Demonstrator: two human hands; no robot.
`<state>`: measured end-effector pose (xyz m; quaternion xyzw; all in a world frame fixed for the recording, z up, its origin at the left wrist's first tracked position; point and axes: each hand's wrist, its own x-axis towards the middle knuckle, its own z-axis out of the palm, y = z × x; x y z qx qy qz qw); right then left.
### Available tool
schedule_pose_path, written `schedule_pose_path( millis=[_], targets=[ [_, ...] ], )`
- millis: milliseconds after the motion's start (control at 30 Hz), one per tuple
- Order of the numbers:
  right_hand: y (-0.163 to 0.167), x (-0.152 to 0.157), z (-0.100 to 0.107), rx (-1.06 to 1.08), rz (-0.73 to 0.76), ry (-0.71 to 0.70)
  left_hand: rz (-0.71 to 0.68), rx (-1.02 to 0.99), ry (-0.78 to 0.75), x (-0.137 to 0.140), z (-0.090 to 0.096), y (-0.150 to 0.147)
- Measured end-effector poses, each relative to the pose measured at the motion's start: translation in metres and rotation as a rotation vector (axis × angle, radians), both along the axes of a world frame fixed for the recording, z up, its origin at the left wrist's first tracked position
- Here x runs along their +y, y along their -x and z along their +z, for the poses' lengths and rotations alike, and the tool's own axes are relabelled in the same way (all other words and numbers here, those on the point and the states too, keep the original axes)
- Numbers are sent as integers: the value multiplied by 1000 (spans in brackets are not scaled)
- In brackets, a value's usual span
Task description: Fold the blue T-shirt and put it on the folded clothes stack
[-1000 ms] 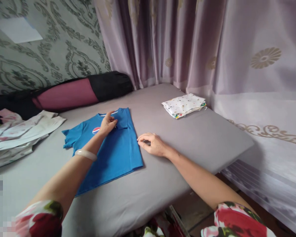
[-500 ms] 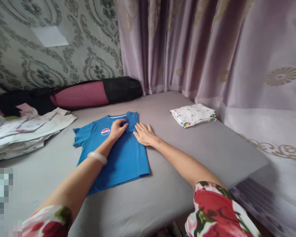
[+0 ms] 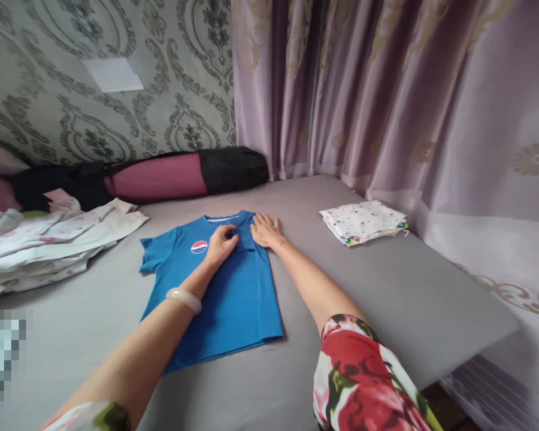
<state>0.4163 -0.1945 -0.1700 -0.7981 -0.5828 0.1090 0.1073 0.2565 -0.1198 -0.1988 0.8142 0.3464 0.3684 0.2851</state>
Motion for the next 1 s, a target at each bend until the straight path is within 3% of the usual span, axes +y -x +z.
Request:
schedule_pose_path(
  millis=[267,533,733,1000],
  targets=[
    [-7,17,-7,-44,-57,-86,-44,-80,121,-4,6,1],
    [-2,3,2,74,-24,-33,-124,-54,173,-1,5,0],
    [23,-20,-3,6,25,-46,-198,-38,131,-2,3,0],
    [26,-23,-5,-27,11,-50,-132,-1,22,-6,7,2]
  ],
)
